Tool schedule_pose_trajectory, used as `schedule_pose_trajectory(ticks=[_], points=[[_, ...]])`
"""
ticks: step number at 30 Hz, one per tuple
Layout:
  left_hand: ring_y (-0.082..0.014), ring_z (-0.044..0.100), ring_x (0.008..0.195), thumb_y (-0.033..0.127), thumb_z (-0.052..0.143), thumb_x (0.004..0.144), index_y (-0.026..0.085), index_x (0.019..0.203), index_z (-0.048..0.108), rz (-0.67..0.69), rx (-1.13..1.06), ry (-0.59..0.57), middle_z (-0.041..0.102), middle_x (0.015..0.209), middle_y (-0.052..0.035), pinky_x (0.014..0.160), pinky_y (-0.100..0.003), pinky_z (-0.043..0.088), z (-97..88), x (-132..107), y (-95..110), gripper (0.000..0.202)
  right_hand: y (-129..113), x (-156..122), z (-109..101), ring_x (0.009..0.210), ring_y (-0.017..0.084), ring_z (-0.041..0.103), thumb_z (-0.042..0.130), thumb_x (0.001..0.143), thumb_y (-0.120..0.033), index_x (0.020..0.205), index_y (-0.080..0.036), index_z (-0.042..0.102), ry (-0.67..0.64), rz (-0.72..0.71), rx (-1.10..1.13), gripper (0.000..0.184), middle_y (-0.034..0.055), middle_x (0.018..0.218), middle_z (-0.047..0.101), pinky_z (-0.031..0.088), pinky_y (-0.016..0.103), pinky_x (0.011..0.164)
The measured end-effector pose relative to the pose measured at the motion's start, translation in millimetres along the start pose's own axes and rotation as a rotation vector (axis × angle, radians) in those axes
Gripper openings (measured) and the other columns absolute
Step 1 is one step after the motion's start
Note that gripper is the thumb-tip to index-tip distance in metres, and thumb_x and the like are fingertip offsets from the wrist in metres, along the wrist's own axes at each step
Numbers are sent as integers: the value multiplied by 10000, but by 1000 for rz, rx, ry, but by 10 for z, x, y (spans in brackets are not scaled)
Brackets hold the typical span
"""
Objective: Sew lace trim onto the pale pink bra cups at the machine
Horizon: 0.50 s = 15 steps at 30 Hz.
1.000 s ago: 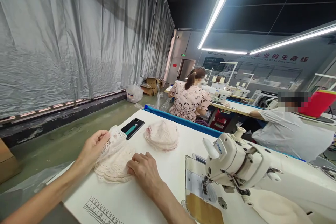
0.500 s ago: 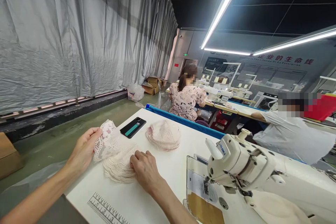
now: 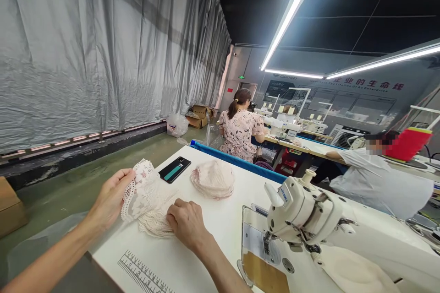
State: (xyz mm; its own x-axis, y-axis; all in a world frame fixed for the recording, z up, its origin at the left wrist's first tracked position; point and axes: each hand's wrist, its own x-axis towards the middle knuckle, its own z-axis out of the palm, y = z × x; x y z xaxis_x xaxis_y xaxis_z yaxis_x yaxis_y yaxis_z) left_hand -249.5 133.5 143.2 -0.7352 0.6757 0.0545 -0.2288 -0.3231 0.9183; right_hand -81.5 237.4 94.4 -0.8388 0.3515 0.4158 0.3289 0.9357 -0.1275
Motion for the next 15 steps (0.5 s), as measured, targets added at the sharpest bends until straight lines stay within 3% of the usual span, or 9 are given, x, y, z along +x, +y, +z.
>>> schedule_pose_trajectory(ticks=[3,8,11,15], points=[[-117,512,524,486,805,519,182,718,590,-39,-34,-1,563,617,44,465,-200,418,-58,20,7,422,31,32,-7,505,89,467,446,826,-99,635,-185,512,74,17,65,219,-26,629,537,218,215,458],[-110,542,523,286,719,622,173,755,621,-30,-160,101,609,664,11,457,-185,449,-148,101,166,200,37,26,-172,550,123,523,263,928,-137,847,-189,504,331,74,188,260,12,681,548,384,224,522],[-93,518,494,226,636,647,174,750,623,11,-222,158,626,702,4,406,-163,418,-181,59,341,116,48,-271,-518,627,141,573,257,953,-174,948,-202,490,474,113,238,235,33,752,582,447,242,585],[-96,491,485,206,626,646,203,754,622,3,-192,133,624,685,22,351,-146,377,-210,-198,448,108,114,-1124,-1254,824,173,596,377,936,-204,963,-230,544,674,214,179,171,50,880,616,471,263,712]])
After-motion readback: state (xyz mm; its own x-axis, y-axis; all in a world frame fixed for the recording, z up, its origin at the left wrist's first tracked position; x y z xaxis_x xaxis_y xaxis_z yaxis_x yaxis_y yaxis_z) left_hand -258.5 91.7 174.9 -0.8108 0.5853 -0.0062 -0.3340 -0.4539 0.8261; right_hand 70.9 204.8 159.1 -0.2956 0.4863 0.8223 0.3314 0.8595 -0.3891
